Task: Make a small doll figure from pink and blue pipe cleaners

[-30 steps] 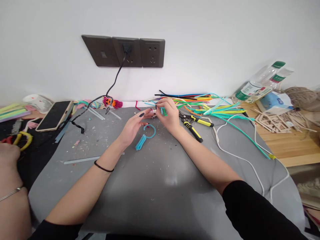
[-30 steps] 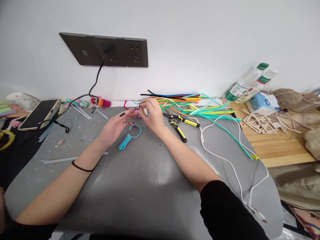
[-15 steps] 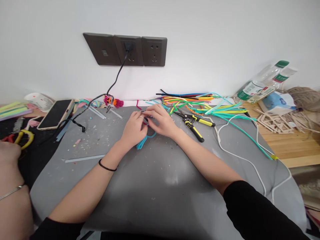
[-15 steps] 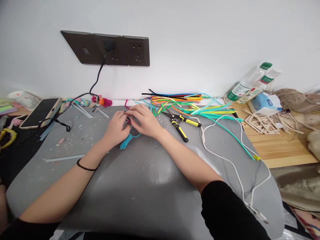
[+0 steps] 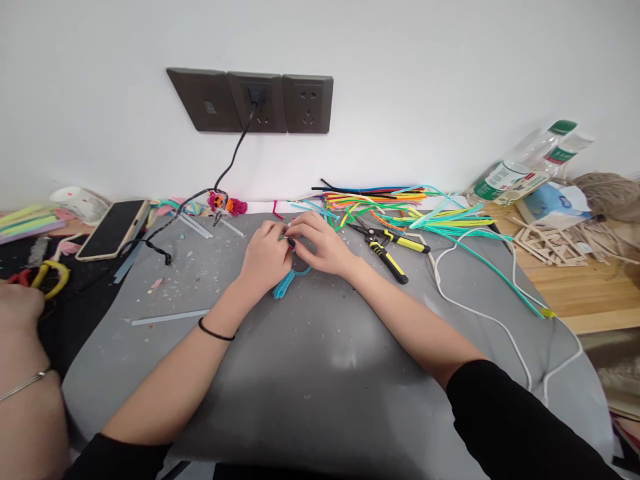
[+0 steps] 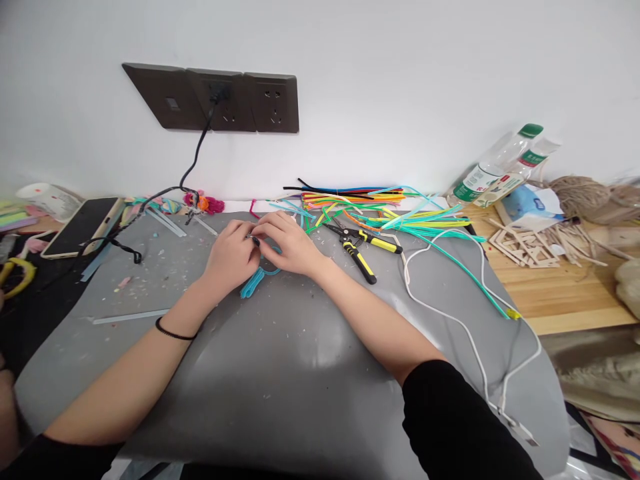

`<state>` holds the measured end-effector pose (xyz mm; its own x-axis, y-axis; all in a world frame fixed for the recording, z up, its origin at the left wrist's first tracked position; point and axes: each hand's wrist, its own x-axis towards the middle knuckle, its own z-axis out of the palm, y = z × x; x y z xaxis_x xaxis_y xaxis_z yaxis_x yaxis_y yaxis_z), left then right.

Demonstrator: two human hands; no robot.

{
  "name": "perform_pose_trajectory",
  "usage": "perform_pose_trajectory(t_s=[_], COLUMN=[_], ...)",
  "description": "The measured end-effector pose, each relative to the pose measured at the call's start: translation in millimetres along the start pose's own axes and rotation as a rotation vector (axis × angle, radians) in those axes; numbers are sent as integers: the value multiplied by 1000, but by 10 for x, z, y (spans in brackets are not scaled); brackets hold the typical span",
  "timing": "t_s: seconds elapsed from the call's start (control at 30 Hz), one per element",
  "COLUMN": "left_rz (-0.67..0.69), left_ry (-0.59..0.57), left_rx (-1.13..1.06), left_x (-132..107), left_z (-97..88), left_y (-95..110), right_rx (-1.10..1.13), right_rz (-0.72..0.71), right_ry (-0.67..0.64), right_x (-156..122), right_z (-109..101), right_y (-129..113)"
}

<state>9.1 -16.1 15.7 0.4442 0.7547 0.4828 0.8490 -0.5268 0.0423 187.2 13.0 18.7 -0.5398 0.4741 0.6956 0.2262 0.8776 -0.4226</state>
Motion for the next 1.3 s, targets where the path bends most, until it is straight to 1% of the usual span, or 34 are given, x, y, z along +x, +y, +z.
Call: perform_pose_trajectory(t_s=[0.2,0.4,0.5,0.6,0.7,0.83,0.93,1.0,1.1,1.13,1.17,1.2,1.23,1.3], left_rz=[-9,29,31,53,77,76,27,-54,-233,-284,-321,-342,-348,-335], left_ry=[-68,-94,-76,-30,26,136,236,327,515,557,572,554,503,338], left_rx=[7,17,10,-38,-111,-184,-235,-270,-320,-340,-364,-394,-434,-528], left_x=[10,13,4,0,7,8,-20,-47,-66,-60,-47,-28,-7,32], left_z=[-22,-26,-25,-45,-82,-132,-167,-192,-225,-232,-233,-228,-217,-179], left_y=[42,31,31,57,97,118,91,57,-1,-19,-34,-45,-52,-48], right_rx=[192,410,549,686,749,699,611,525,415,388,367,351,340,334], right_rz=[181,267,365,485,547,583,569,560,557,550,537,518,494,441], right_ry=[32,113,159,217,287,347,359,335,276,258,239,221,203,174], right_x=[27,34,39,43,36,12,-9,-20,-29,-28,-25,-21,-16,-6], right_z=[38,75,79,69,64,94,133,154,165,163,157,150,141,125], right_y=[-27,39,62,101,183,312,358,354,306,283,258,233,209,172])
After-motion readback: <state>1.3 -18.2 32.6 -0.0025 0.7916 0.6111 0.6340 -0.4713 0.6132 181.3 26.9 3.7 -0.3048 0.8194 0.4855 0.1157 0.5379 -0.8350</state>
